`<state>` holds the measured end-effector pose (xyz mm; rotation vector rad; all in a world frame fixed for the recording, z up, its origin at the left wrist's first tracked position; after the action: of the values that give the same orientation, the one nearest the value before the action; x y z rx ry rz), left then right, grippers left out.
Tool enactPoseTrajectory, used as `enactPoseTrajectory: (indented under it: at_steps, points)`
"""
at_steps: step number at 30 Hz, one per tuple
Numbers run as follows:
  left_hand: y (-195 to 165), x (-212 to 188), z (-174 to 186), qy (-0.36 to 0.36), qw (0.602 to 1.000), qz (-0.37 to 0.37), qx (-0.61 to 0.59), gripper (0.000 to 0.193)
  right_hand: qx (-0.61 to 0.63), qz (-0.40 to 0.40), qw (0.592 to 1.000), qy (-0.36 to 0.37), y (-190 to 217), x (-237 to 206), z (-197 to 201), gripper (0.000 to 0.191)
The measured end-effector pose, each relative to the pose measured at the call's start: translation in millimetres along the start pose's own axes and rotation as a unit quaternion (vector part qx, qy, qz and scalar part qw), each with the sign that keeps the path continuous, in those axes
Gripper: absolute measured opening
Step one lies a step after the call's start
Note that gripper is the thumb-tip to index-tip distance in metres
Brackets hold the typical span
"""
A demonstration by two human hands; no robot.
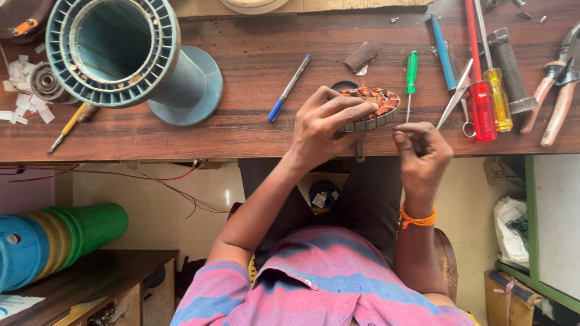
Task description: The person sits at a workbench and hand-threads copper wire into the slots of a circular motor armature core, pressing and routing the wire around the commutator segments one section at a time, turning the armature as they work.
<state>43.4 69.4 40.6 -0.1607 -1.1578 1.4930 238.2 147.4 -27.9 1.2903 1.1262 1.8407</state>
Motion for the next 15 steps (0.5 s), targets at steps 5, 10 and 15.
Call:
enactPoseTrajectory:
  at_steps: [5, 10, 15]
  points:
    - [7, 5, -4, 0.011, 1.000, -0.025, -0.009, 0.048, -0.014, 0.108, 0.992, 0.063, 35, 21, 7, 0.008]
    - [1, 3, -1, 0.004, 0.999, -0.051, 0.011, 0.049, -0.096, 0.167, 0.975, 0.112, 68, 43, -10, 0.011]
    - [2, -3, 0, -0.006, 1.000, -0.028, 0.003, 0.049, -0.088, 0.233, 0.952, 0.178, 89, 62, -37, 0.007]
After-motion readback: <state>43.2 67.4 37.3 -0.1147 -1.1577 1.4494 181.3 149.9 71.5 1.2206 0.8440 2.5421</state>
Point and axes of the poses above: each hand's wrist, its own x-axis towards the middle knuckle, its own z-axis out of the back of the hand, y = z × x, the point moved 9 cm from there along x, towards the middle knuckle, and after that the axes turned 14 degrees about z, right-handed, at the moved point
